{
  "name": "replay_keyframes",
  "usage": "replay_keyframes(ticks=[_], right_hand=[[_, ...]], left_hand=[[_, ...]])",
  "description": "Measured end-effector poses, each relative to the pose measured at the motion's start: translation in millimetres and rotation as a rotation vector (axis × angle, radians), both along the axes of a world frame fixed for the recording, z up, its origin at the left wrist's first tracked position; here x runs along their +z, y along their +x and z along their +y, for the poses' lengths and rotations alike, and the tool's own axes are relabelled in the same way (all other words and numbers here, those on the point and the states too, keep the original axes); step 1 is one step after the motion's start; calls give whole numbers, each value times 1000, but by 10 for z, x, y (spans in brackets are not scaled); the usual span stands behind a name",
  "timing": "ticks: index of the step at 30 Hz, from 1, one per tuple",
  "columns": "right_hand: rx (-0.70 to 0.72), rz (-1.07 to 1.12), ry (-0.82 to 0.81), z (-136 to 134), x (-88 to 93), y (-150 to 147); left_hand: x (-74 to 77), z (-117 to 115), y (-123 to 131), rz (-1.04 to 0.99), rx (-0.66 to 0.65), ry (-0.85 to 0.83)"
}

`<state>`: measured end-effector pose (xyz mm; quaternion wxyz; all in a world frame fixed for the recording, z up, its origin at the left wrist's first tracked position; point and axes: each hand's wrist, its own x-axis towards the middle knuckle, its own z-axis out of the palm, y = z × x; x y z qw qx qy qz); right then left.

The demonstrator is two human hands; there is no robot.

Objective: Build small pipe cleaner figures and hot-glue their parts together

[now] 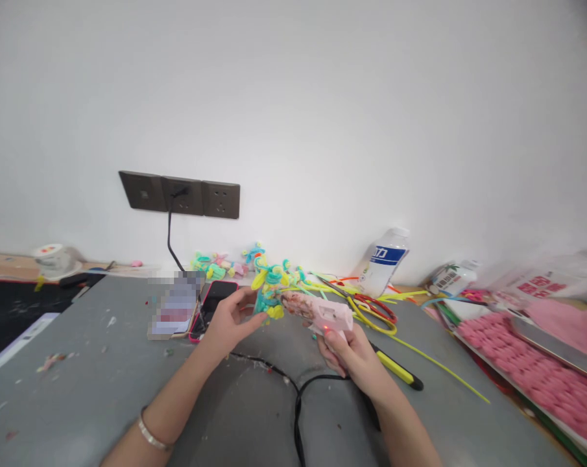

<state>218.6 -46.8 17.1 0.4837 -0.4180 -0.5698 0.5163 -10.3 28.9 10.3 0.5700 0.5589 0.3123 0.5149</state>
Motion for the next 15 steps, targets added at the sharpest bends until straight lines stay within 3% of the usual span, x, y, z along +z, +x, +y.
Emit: replay_keyframes(ticks=[9, 15], right_hand=[[21, 27, -21, -4, 4, 32], [-19, 262, 2, -22, 30, 56]], left_hand=[[-8, -1, 2, -3, 1, -32], [9, -15, 7, -60, -11, -64]])
